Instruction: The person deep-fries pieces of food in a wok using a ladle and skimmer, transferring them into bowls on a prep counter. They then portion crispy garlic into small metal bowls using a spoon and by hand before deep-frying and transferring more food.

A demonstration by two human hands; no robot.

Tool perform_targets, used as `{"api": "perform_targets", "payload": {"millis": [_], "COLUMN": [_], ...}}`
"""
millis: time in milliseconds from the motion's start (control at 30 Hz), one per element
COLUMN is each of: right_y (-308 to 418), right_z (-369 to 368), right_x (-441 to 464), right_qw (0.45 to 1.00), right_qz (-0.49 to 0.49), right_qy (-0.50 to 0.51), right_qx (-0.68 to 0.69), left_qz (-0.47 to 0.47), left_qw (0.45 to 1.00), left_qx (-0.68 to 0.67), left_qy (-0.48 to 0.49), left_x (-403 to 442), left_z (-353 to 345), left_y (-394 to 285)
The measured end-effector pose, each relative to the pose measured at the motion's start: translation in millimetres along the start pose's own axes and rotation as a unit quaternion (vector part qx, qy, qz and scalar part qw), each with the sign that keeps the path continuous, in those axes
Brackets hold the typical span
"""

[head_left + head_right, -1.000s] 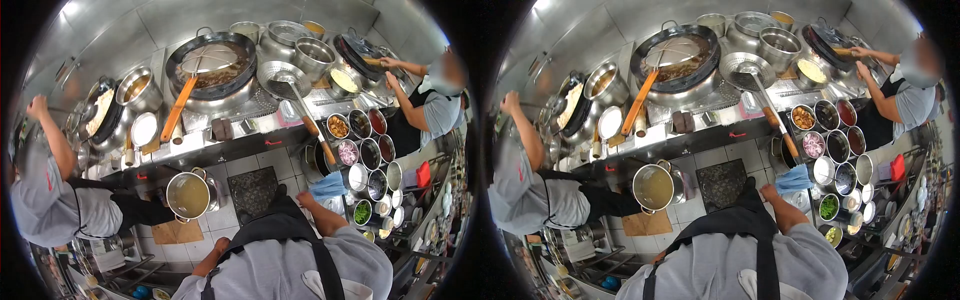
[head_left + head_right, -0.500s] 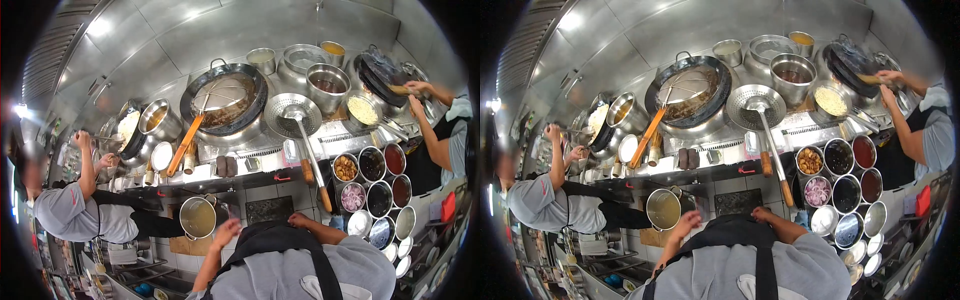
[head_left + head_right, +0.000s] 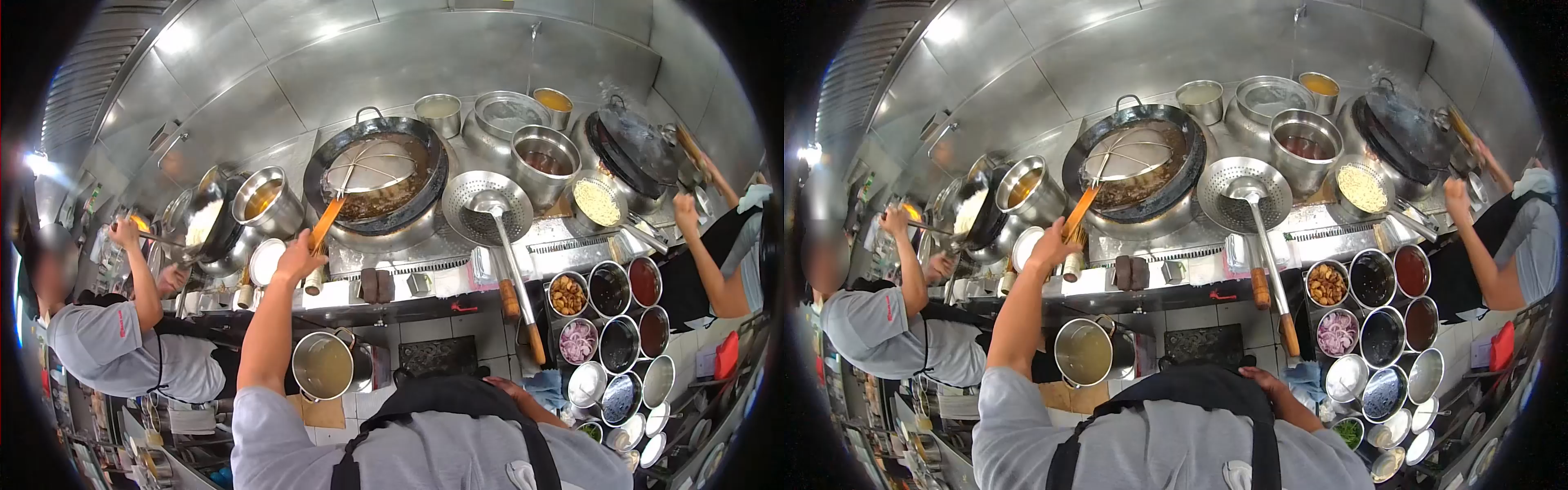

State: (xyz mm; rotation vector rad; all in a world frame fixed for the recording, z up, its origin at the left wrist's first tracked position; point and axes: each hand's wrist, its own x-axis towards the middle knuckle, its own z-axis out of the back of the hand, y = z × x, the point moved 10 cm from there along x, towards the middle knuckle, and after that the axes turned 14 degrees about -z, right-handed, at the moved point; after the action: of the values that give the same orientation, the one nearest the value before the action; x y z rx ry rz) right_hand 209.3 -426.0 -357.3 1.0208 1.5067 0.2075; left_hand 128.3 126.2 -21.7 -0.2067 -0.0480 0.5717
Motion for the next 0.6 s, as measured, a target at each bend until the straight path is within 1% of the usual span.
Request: {"api": "perform_targets", "payload": {"millis": [33,67,167,233,267,300,333,367,400,500,600], "right_y": [-12.6,-38.7,-81.8,-96.1,-98.4,-102.3,-104.5,-106.5,-106.9,-103.0,-95.7], "right_z": [2.1,7.3,19.8,29.2,32.1,34.9,37.5,38.4,38.8,39.2,42.2], "right_x": [-0.6,5.8,2.1,5.2,6.7,7.7,8.6,8.8,10.1,16.8,23.1], "right_qw": [0.999,0.999,0.998,0.996,0.996,0.994,0.993,0.992,0.991,0.989,0.987], "right_qz": [-0.027,-0.034,-0.051,-0.059,-0.065,-0.072,-0.077,-0.083,-0.089,-0.101,-0.106], "right_qy": [-0.014,-0.005,-0.03,-0.054,-0.066,-0.077,-0.087,-0.094,-0.1,-0.111,-0.117], "right_qx": [0.021,0.03,0.035,0.024,0.018,0.015,0.013,0.01,0.009,0.003,-0.004], "left_qz": [-0.009,-0.002,-0.015,-0.014,-0.066,-0.031,0.005,0.04,0.062,0.062,0.067], "left_qw": [0.999,0.999,0.999,0.996,0.988,0.986,0.976,0.958,0.937,0.923,0.931], "left_qx": [0.005,0.029,0.021,-0.035,-0.033,-0.115,-0.197,-0.275,-0.335,-0.368,-0.344], "left_qy": [0.033,0.012,-0.041,-0.08,-0.134,-0.115,-0.094,-0.073,-0.079,-0.093,-0.101], "left_x": [7.0,12.3,31.1,34.1,34.6,38.2,33.4,28.1,24.6,20.4,13.7], "left_z": [-14.7,-15.7,-5.9,20.2,35.9,32.5,41.0,45.2,47.3,49.5,45.9], "left_y": [1.9,1.0,9.0,7.8,5.3,19.1,16.5,15.8,20.6,29.8,37.5]}}
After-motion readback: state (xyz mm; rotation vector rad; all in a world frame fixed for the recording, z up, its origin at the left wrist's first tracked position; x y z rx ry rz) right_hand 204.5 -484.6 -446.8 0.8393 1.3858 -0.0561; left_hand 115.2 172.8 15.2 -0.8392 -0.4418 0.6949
